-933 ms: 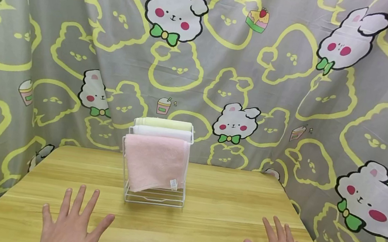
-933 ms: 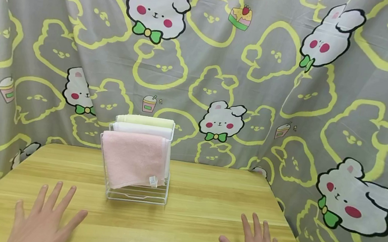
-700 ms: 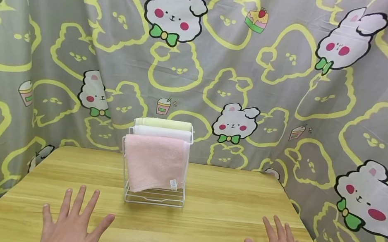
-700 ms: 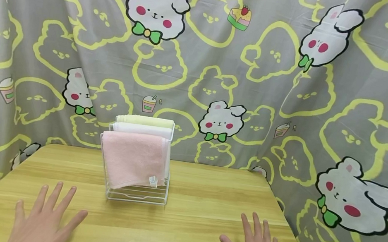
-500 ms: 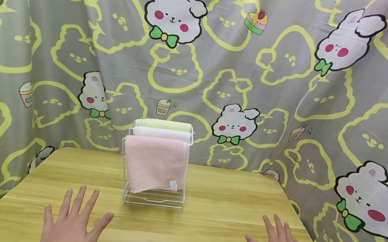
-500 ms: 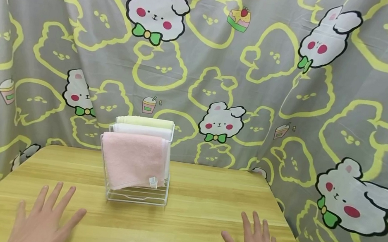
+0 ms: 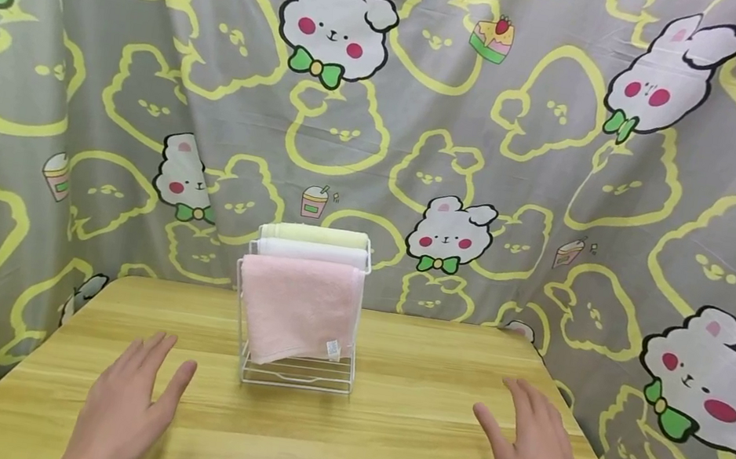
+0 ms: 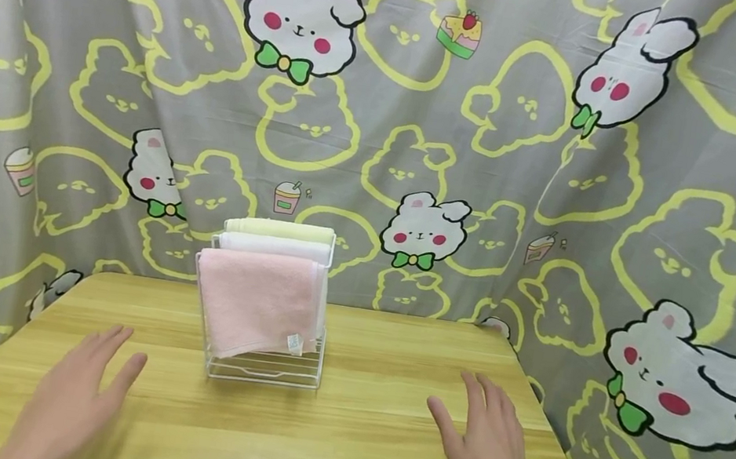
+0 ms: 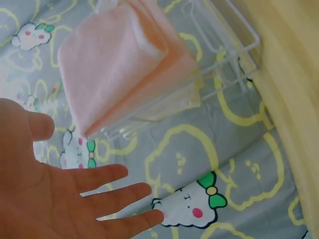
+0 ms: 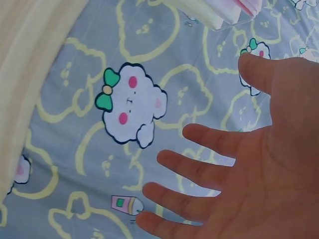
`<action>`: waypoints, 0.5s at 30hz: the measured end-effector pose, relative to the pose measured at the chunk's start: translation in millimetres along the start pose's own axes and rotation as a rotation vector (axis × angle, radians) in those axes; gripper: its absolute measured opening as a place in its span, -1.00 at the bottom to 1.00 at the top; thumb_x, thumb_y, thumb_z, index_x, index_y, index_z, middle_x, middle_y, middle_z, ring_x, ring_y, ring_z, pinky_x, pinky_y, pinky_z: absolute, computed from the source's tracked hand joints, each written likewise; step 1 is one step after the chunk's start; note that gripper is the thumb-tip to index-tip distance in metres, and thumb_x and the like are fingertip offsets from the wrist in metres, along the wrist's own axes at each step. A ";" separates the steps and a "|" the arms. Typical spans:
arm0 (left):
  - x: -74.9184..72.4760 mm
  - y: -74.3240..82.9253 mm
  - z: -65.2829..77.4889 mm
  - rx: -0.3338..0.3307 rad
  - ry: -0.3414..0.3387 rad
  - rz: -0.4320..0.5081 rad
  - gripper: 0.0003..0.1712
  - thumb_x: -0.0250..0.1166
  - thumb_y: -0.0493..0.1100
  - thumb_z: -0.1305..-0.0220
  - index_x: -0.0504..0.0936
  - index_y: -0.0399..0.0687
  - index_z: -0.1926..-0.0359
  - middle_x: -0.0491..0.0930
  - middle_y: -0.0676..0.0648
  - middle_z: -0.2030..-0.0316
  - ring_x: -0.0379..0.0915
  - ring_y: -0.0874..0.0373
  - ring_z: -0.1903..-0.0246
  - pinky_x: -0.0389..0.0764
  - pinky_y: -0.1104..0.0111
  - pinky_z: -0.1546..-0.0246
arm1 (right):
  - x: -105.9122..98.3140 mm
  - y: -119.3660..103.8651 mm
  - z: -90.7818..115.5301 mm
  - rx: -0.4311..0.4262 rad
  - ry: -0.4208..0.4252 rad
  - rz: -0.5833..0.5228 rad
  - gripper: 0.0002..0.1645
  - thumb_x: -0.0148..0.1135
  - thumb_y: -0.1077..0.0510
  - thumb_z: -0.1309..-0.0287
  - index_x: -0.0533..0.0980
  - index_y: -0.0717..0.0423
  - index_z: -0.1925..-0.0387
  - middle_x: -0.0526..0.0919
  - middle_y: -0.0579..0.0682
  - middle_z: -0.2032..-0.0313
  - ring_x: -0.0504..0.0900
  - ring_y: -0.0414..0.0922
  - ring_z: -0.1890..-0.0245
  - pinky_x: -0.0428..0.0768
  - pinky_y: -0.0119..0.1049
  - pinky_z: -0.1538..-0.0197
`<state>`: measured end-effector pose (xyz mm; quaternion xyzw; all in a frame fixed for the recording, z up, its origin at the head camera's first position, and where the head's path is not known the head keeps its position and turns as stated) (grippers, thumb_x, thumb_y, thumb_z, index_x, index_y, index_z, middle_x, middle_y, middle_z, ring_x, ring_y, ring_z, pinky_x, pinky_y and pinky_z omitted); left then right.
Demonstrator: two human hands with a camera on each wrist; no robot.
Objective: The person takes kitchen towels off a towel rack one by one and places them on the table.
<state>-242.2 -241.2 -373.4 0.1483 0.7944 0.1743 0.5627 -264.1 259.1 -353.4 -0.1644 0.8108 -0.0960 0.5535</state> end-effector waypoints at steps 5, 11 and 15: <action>-19.5 -0.4 -11.2 0.010 0.064 0.074 -0.20 -0.07 0.29 -0.59 0.35 -0.32 -0.43 0.30 -0.47 -0.39 0.20 -0.52 -0.32 0.28 -0.43 -0.20 | -7.7 -7.4 -9.9 -0.007 -0.004 0.006 -0.05 0.01 -0.49 -0.38 0.42 0.22 -0.36 0.53 0.30 -0.26 0.46 0.36 -0.24 0.44 0.35 -0.20; -40.4 -15.7 -23.5 -0.080 0.101 0.225 -0.27 -0.07 0.28 -0.59 0.52 -0.23 -0.34 0.34 -0.50 -0.36 0.23 -0.54 -0.31 0.31 -0.45 -0.16 | -14.4 -17.3 -19.8 -0.013 -0.001 0.014 -0.08 -0.02 -0.54 -0.35 0.51 0.11 -0.31 0.66 0.14 -0.15 0.64 0.21 -0.08 0.61 0.20 0.03; -51.4 -22.5 -30.6 -0.129 0.134 0.277 -0.23 -0.05 0.31 -0.57 0.56 -0.26 -0.30 0.43 -0.45 -0.32 0.59 -0.40 0.14 0.51 -0.29 0.00 | -26.1 -25.2 -25.9 -0.029 0.049 -0.014 -0.20 0.05 -0.47 -0.37 0.55 0.06 -0.25 0.73 0.09 -0.04 0.72 0.11 0.10 0.67 0.06 0.25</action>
Point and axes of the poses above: each hand's wrist, its own z-axis away from the middle knuckle, its own x-axis out of the palm, y = z × x, the point moved 9 cm from there along -z, towards the middle knuckle
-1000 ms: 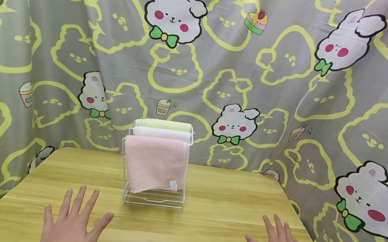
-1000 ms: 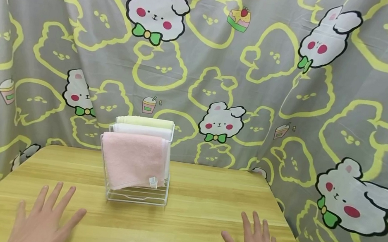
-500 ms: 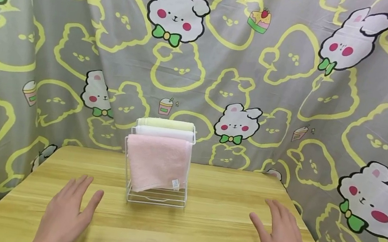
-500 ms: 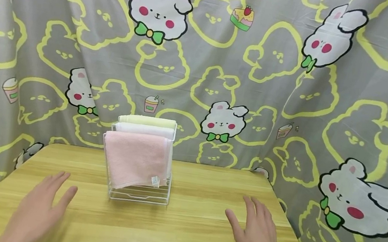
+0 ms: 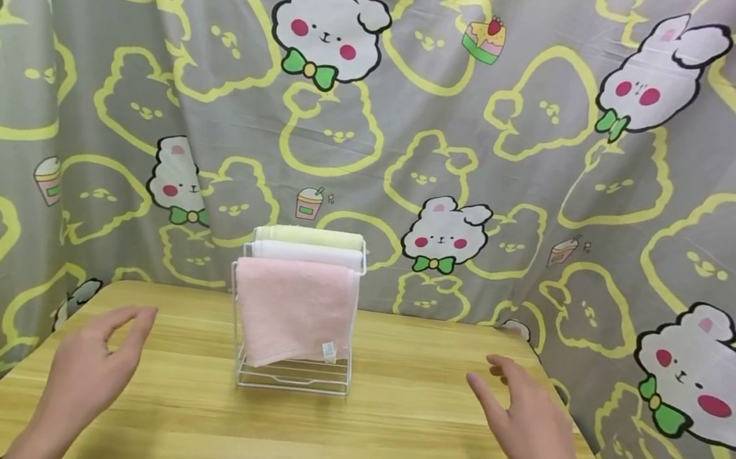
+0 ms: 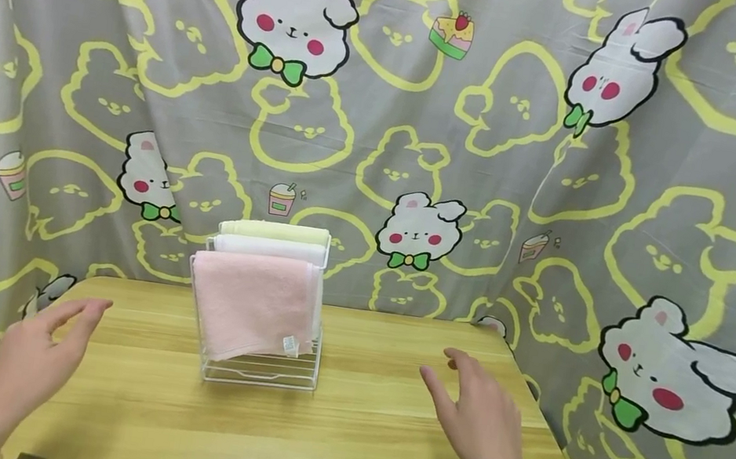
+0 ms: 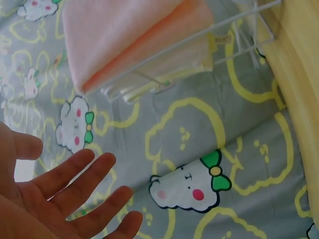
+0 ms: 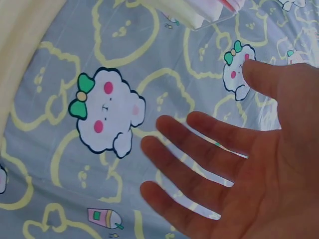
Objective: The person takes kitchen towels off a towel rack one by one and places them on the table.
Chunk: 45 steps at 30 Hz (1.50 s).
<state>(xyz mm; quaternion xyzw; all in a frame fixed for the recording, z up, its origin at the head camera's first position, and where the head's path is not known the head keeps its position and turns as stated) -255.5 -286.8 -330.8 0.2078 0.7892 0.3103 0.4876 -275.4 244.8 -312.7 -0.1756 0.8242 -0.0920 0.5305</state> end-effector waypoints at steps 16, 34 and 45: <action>-13.6 16.3 -27.8 -0.013 0.083 0.176 -0.37 0.00 0.31 -0.54 0.64 0.02 -0.27 0.57 -0.13 -0.29 0.59 0.23 -0.06 0.63 0.20 0.04 | -24.1 -48.9 -26.8 -0.127 0.194 -0.101 -0.47 0.18 -0.30 -0.41 0.63 -0.01 -0.10 0.76 -0.01 0.11 0.71 0.01 0.11 0.68 0.07 0.18; 39.3 31.0 -43.4 -0.035 0.057 0.437 -0.42 0.14 0.19 -0.53 0.61 -0.14 -0.27 0.56 -0.21 -0.26 0.41 0.02 -0.28 0.41 -0.02 -0.30 | 8.4 -133.1 -82.2 -0.296 0.144 -0.310 -0.53 0.30 -0.16 -0.38 0.62 0.03 -0.12 0.74 -0.03 0.04 0.68 -0.09 0.03 0.69 -0.09 -0.02; 78.4 24.9 -54.1 -0.085 0.047 0.504 -0.47 0.16 0.10 -0.54 0.57 -0.14 -0.30 0.59 -0.19 -0.23 0.46 0.58 0.14 0.55 0.71 0.12 | 29.0 -173.5 -105.0 -0.439 0.162 -0.313 -0.46 0.31 -0.14 -0.38 0.59 0.09 -0.22 0.69 0.02 -0.11 0.59 0.01 -0.21 0.57 0.01 -0.30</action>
Point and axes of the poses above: each hand's wrist, its own z-axis away from the middle knuckle, its own x-axis out of the palm, y = z × x, the point moved 9 cm from there along -z, towards the middle knuckle
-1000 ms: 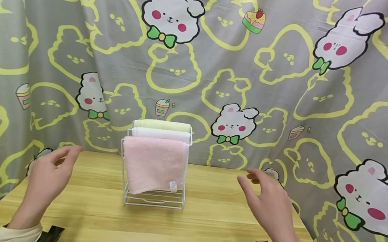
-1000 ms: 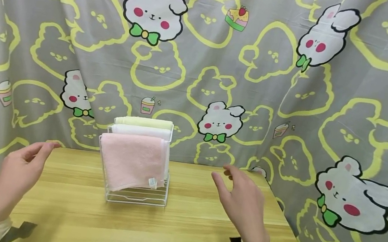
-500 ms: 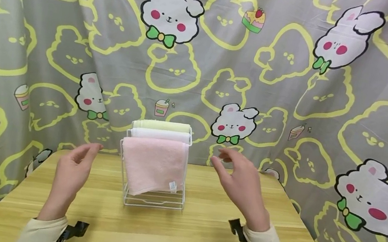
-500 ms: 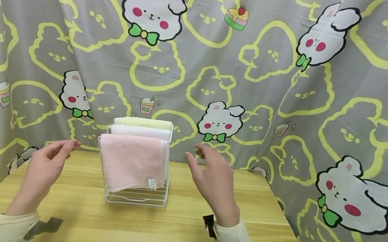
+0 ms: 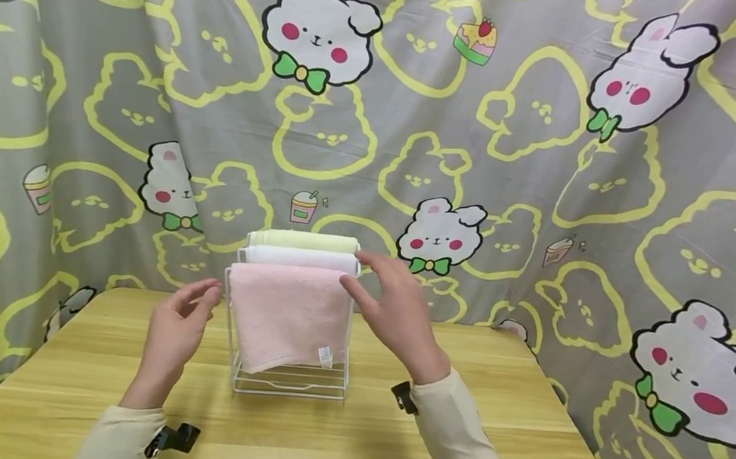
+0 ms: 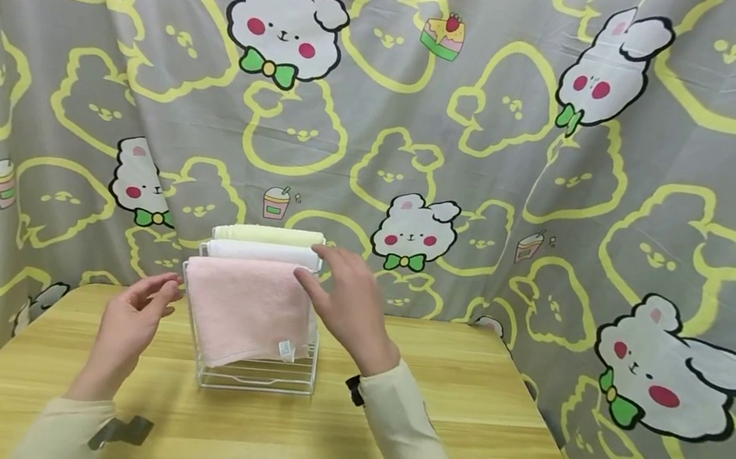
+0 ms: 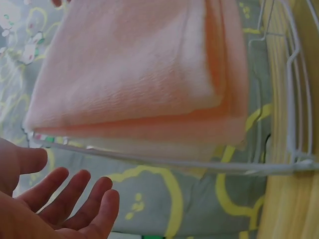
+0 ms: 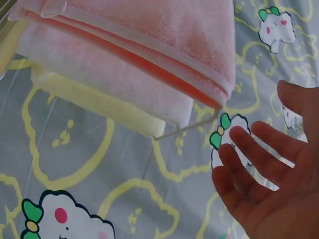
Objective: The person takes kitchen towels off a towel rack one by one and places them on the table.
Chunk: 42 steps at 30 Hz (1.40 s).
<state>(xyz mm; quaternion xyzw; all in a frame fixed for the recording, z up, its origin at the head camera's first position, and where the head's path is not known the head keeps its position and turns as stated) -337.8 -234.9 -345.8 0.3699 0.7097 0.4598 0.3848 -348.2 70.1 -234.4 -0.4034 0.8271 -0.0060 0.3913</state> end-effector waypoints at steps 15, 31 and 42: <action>18.5 -15.8 -2.0 -0.061 -0.083 0.114 -0.40 0.09 0.08 -0.58 0.52 -0.32 -0.32 0.53 -0.36 -0.21 0.56 0.57 0.25 0.70 0.55 0.09 | 41.9 -35.4 -29.2 -0.170 -0.113 0.054 -0.43 0.29 -0.20 -0.37 0.58 0.05 -0.22 0.64 -0.04 -0.17 0.54 -0.02 -0.21 0.54 -0.12 -0.32; 20.9 -19.5 -2.4 -0.097 -0.114 0.105 -0.40 0.11 0.06 -0.57 0.51 -0.35 -0.32 0.51 -0.38 -0.23 0.63 0.50 0.31 0.67 0.44 -0.06 | 74.3 -32.8 -30.9 -0.147 -0.216 0.116 -0.44 0.23 -0.24 -0.40 0.59 -0.04 -0.25 0.67 -0.07 -0.16 0.62 -0.07 -0.18 0.63 -0.10 -0.23; 23.8 -18.3 -7.4 -0.046 -0.080 0.186 -0.50 0.18 -0.08 -0.54 0.57 -0.43 -0.24 0.70 -0.04 0.11 0.65 0.48 0.32 0.72 0.52 0.13 | 76.6 -31.2 -31.1 -0.196 -0.178 0.138 -0.61 0.20 -0.14 -0.45 0.68 -0.09 -0.13 0.77 -0.14 -0.03 0.73 -0.10 0.00 0.66 -0.13 -0.10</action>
Point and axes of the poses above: each hand's wrist, its own z-axis away from the middle knuckle, its own x-axis out of the palm, y = z × x, the point moved 9 cm from there along -z, towards the middle knuckle
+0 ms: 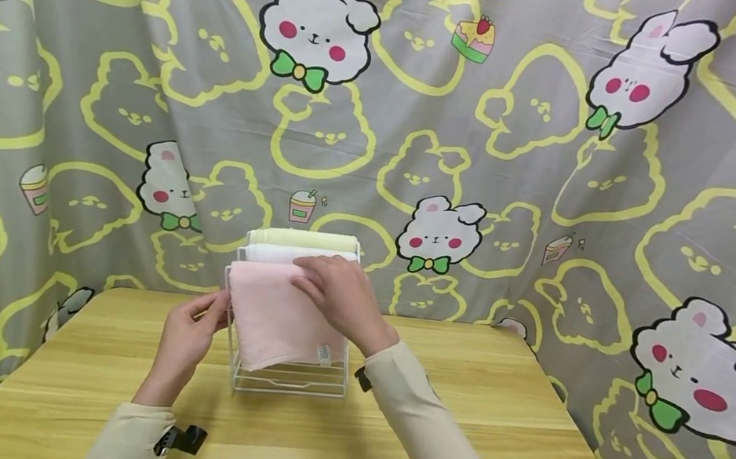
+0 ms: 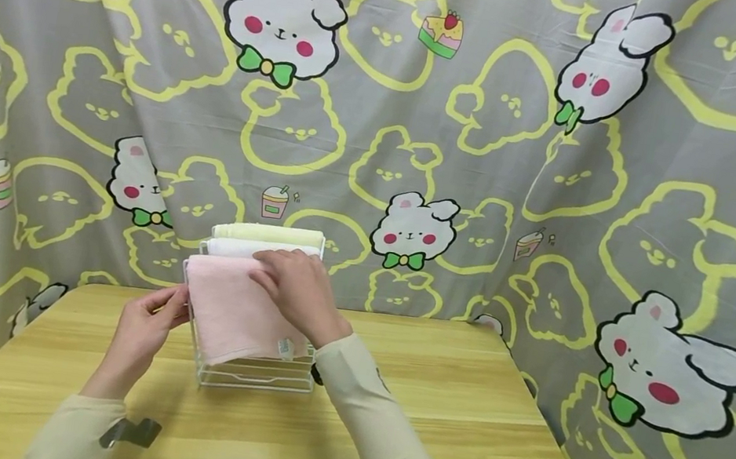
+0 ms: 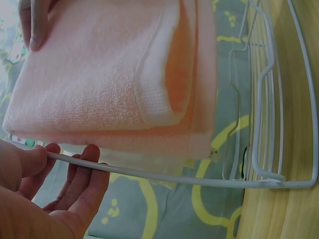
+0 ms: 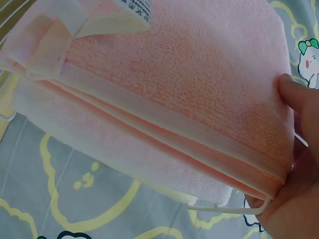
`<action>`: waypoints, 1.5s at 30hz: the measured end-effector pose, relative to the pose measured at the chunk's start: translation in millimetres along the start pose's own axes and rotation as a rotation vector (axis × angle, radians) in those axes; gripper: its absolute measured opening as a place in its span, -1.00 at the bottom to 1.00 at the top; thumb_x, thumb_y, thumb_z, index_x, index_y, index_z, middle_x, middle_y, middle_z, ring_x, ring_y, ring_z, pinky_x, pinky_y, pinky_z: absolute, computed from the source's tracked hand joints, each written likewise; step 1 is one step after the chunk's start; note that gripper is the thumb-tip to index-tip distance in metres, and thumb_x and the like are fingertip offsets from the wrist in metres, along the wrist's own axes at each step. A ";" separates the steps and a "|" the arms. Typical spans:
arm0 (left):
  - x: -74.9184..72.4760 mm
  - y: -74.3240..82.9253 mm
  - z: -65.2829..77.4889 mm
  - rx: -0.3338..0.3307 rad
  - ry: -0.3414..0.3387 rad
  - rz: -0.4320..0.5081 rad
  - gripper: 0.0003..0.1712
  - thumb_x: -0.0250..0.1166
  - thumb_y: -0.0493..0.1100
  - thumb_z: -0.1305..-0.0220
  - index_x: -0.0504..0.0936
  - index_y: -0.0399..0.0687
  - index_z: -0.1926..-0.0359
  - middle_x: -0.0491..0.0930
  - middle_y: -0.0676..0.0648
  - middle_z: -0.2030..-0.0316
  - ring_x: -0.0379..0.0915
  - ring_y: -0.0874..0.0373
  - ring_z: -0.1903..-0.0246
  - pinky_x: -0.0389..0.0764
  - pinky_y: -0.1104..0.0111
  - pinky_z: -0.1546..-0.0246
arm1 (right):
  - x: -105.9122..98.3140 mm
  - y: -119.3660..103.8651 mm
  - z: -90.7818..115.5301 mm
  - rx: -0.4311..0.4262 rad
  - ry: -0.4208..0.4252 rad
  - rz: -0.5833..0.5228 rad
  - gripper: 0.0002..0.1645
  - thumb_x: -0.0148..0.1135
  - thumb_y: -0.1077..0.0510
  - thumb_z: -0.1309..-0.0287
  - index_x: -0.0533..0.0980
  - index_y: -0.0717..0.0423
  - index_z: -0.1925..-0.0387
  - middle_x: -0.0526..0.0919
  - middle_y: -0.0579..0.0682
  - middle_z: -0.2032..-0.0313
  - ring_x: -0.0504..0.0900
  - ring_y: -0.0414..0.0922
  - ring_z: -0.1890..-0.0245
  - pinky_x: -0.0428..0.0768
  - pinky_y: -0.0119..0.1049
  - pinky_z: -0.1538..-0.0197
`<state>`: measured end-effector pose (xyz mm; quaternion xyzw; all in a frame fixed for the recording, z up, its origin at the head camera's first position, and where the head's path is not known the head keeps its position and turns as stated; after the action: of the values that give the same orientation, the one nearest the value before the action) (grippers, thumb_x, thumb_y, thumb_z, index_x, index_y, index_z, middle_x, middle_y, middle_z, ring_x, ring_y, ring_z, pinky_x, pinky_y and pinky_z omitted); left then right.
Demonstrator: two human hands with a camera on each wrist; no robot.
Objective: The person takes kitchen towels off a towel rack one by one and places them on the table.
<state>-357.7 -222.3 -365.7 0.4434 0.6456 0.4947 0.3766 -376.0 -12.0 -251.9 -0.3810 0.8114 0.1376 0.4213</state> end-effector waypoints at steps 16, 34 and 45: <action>3.7 -1.0 -1.8 0.002 -0.006 -0.036 -0.50 0.16 -0.03 -0.55 0.59 -0.34 -0.26 0.69 -0.20 0.02 0.63 0.50 0.26 0.71 0.55 0.11 | -5.2 8.0 -1.3 0.043 0.062 -0.107 -0.73 0.32 -0.07 -0.36 0.76 -0.15 0.01 0.81 -0.20 0.10 0.77 -0.22 0.12 0.73 -0.29 0.06; 2.4 -0.7 -0.6 0.013 -0.001 0.016 -0.52 0.16 -0.09 -0.55 0.58 -0.43 -0.22 0.68 -0.13 0.05 0.67 0.44 0.27 0.71 0.54 0.08 | -38.1 -2.8 -5.9 0.001 0.234 -0.162 -0.76 0.39 0.05 -0.30 0.78 0.00 0.06 0.82 -0.09 0.12 0.80 -0.17 0.12 0.75 -0.30 0.06; 2.3 -0.8 -0.2 -0.003 -0.008 0.027 -0.54 0.15 -0.12 -0.56 0.57 -0.45 -0.22 0.67 0.10 0.23 0.67 0.44 0.30 0.72 0.52 0.08 | -69.1 -15.0 -6.2 -0.010 0.297 -0.150 -0.75 0.40 0.04 -0.29 0.77 -0.02 0.04 0.82 -0.07 0.15 0.79 -0.16 0.16 0.76 -0.28 0.10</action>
<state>-358.8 -220.3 -366.6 0.4536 0.6371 0.4990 0.3732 -344.0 9.3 -192.1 -0.4588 0.8334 0.0520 0.3038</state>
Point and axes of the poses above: each hand's wrist, its own z-axis away from the middle knuckle, its own x-axis out of the palm, y = z × x, the point moved 9 cm from there along -z, towards the middle knuckle
